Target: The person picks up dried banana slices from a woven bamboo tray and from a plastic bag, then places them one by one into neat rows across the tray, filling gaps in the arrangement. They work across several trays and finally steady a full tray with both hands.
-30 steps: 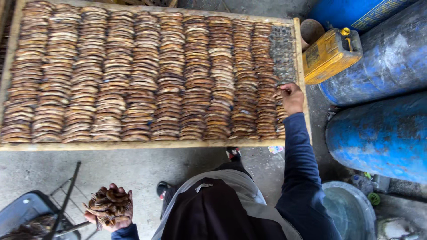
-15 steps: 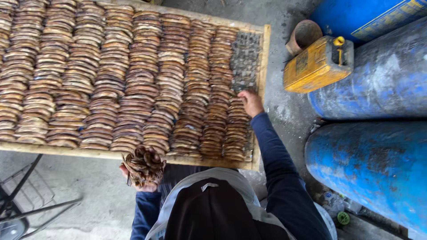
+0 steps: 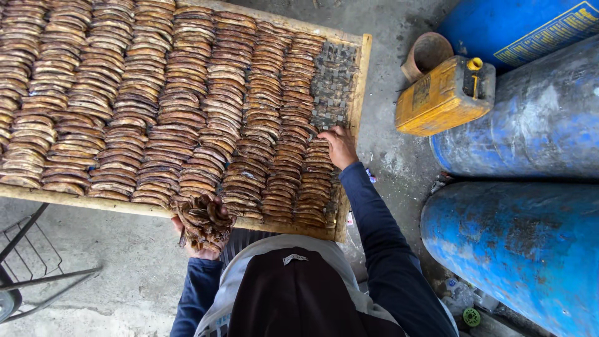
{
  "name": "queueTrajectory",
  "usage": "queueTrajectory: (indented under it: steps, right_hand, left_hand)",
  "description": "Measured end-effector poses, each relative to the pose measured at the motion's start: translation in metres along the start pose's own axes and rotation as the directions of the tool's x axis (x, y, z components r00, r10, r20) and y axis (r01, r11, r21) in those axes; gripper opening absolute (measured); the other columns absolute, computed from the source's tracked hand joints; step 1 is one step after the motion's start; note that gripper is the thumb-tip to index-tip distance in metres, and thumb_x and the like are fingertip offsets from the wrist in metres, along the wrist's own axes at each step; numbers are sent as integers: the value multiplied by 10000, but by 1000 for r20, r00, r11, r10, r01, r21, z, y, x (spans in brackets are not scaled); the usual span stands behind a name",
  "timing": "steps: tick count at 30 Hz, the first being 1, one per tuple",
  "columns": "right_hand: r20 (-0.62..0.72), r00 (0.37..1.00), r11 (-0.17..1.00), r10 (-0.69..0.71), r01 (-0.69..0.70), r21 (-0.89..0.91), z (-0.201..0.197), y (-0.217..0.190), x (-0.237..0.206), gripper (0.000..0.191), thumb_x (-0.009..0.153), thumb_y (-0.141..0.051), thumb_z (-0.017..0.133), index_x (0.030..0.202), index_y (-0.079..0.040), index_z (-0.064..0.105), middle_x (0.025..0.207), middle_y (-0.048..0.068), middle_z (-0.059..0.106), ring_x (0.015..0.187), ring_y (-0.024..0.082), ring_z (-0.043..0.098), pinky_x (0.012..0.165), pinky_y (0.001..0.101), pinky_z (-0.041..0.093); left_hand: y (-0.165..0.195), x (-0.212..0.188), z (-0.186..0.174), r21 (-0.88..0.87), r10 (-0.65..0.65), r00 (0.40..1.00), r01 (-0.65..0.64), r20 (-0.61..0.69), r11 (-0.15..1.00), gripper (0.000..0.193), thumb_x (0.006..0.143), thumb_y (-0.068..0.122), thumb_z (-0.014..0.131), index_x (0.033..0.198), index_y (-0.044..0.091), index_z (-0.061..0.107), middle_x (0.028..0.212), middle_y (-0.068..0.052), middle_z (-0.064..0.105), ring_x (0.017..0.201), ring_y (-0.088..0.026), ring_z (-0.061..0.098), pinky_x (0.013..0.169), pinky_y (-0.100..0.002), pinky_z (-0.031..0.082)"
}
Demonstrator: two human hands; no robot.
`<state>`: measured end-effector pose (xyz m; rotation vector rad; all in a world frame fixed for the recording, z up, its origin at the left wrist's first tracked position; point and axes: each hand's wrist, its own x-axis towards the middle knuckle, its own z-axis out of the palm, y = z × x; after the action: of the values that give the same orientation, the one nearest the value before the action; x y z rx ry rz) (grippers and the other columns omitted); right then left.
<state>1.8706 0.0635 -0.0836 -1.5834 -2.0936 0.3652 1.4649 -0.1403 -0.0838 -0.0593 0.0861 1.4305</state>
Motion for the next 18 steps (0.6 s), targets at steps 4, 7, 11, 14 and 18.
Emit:
queueTrajectory:
  steps: [4, 7, 11, 14, 18]
  right_hand:
    - [-11, 1000, 1000, 4, -4, 22, 5, 5, -3, 417, 836, 101, 645, 1114, -194, 743, 1126, 98, 633, 1106, 363, 576, 982, 478, 468]
    - [-102, 995, 999, -25, 29, 41, 9, 7, -3, 338, 833, 87, 673, 1068, -149, 725, 1075, 118, 652, 1049, 382, 593, 913, 474, 483]
    - [-213, 974, 991, 78, -51, 126, 7, -3, 1, 253, 874, 101, 612, 1030, -92, 659, 1031, 91, 693, 992, 306, 671, 864, 400, 554]
    - [-200, 975, 978, 101, -61, 197, -6, -35, 1, 174, 910, 32, 666, 1040, -83, 647, 1004, 90, 689, 941, 263, 672, 821, 380, 560]
    - [227, 967, 804, -116, -43, 593, -16, -115, -18, 159, 993, -110, 716, 1135, -104, 647, 1033, 38, 700, 900, 123, 683, 761, 280, 581]
  left_hand:
    - [-9, 0, 6, 42, -29, 998, 32, -55, 999, 880, 988, 749, 494, 1567, 87, 457, 1497, -234, 525, 1253, -418, 600, 1059, -679, 460]
    - [-21, 6, 10, 41, -82, 995, 80, 50, 996, 873, 1020, 742, 485, 1578, 71, 454, 1537, -259, 507, 1329, -435, 575, 1103, -682, 446]
    - [-37, 24, 20, 136, -183, 949, 223, -257, 965, 963, 912, 788, 471, 1557, 75, 427, 1546, -244, 466, 1353, -486, 505, 1110, -620, 419]
    - [-51, 41, 24, 218, -174, 970, 209, -169, 953, 885, 964, 716, 508, 1564, 77, 379, 1555, -230, 451, 1419, -480, 448, 1148, -622, 408]
    - [-59, 62, 16, 230, -186, 976, 208, -114, 951, 863, 946, 692, 544, 1536, 70, 443, 1521, -207, 528, 1382, -427, 518, 1151, -558, 432]
